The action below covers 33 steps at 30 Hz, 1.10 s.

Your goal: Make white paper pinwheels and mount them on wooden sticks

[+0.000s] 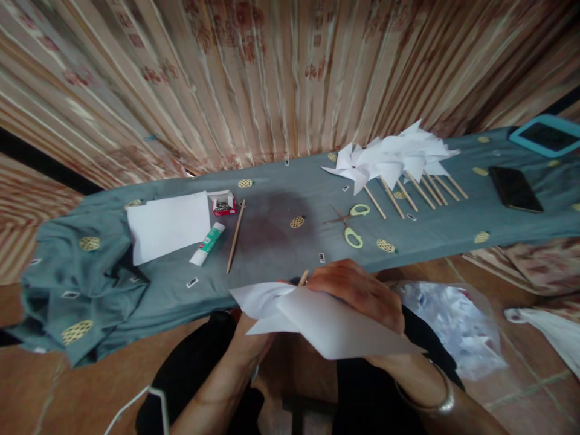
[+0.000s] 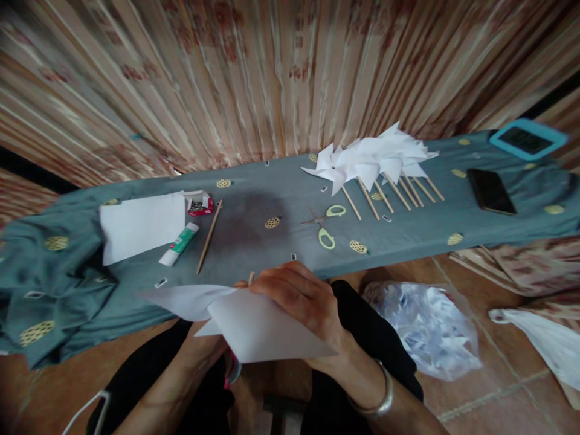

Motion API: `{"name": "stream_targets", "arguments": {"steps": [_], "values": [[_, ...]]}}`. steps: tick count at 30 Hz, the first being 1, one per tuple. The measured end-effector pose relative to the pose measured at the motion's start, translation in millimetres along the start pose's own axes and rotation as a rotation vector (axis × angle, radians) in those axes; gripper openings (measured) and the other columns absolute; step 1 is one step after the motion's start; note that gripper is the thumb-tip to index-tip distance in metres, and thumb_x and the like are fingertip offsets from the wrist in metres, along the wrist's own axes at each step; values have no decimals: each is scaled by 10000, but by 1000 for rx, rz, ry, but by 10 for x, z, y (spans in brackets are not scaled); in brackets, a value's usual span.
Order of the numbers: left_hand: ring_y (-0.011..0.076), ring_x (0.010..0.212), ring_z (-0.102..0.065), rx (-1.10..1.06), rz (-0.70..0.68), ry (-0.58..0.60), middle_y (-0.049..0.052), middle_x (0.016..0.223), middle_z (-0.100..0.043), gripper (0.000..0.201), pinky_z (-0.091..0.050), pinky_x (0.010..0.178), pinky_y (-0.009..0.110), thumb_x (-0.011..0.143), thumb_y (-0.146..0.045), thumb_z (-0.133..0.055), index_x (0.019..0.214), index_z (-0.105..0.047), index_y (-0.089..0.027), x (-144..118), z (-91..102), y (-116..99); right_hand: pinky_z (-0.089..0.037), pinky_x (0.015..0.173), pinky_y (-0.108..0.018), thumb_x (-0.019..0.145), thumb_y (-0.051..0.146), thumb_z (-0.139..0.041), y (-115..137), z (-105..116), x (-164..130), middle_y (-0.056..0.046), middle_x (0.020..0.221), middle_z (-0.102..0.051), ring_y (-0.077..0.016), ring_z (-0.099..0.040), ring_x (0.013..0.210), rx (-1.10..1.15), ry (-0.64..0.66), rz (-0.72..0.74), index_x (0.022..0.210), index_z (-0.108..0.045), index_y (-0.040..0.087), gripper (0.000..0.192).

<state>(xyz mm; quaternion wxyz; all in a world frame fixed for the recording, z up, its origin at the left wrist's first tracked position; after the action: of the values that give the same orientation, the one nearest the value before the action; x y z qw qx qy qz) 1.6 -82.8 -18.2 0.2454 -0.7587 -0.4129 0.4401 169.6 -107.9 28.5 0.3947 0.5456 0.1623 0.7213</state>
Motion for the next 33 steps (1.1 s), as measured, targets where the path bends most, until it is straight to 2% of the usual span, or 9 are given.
{"name": "stream_targets", "arguments": {"steps": [8, 12, 17, 25, 30, 33], "values": [[128, 610, -555, 49, 13, -1, -19, 592, -610, 275, -501, 670, 252, 495, -255, -889, 598, -657, -148, -13, -51, -51, -562, 807, -398, 867, 239, -672, -1, 15, -1, -74, 999, -736, -230, -702, 920, -21, 25, -4, 1256, -606, 248, 394], [134, 610, -566, 51, 2, -14, -11, 608, -633, 294, -503, 672, 259, 465, -266, -903, 617, -683, -144, -31, -87, -94, -560, 785, -367, 865, 222, -676, 27, 5, 16, -58, 966, -745, -213, -709, 883, -21, -6, -32, 1167, -648, 238, 304], [130, 560, -558, 42, -24, -53, -2, 586, -632, 299, -499, 612, 254, 434, -237, -895, 601, -666, -141, -4, -31, -63, -555, 727, -338, 882, 239, -644, 55, -13, 44, -15, 885, -751, -195, -712, 832, 7, -23, -159, 1024, -679, 270, 149], [118, 522, -530, 74, -1, -62, -10, 555, -612, 253, -472, 550, 234, 464, -245, -864, 576, -657, -152, 26, 12, -1, -557, 795, -355, 879, 222, -659, 38, 7, 17, -62, 957, -748, -204, -711, 890, -46, 37, -45, 1131, -648, 213, 253], [127, 537, -540, 54, -6, -58, -17, 563, -601, 236, -498, 601, 259, 464, -212, -839, 585, -644, -158, 15, -13, -7, -568, 779, -365, 889, 240, -640, 30, 15, 6, -48, 955, -756, -210, -718, 876, -43, 37, -67, 1163, -646, 247, 274], [133, 556, -557, 37, 30, -53, -20, 566, -598, 232, -505, 616, 264, 483, -211, -836, 593, -638, -160, 7, -15, -8, -576, 778, -364, 856, 238, -689, 38, 6, 18, -42, 952, -761, -215, -727, 876, -56, 7, -49, 1206, -628, 267, 356]]}}
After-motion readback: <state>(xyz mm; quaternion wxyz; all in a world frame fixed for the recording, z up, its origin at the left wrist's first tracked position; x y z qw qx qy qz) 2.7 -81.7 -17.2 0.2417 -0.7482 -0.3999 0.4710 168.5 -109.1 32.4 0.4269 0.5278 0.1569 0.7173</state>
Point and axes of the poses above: each hand's wrist, its own x-axis towards the middle knuckle, its own z-axis out of the back of the hand, y = z × x, the point moved 1 cm from there along x, towards the middle knuckle
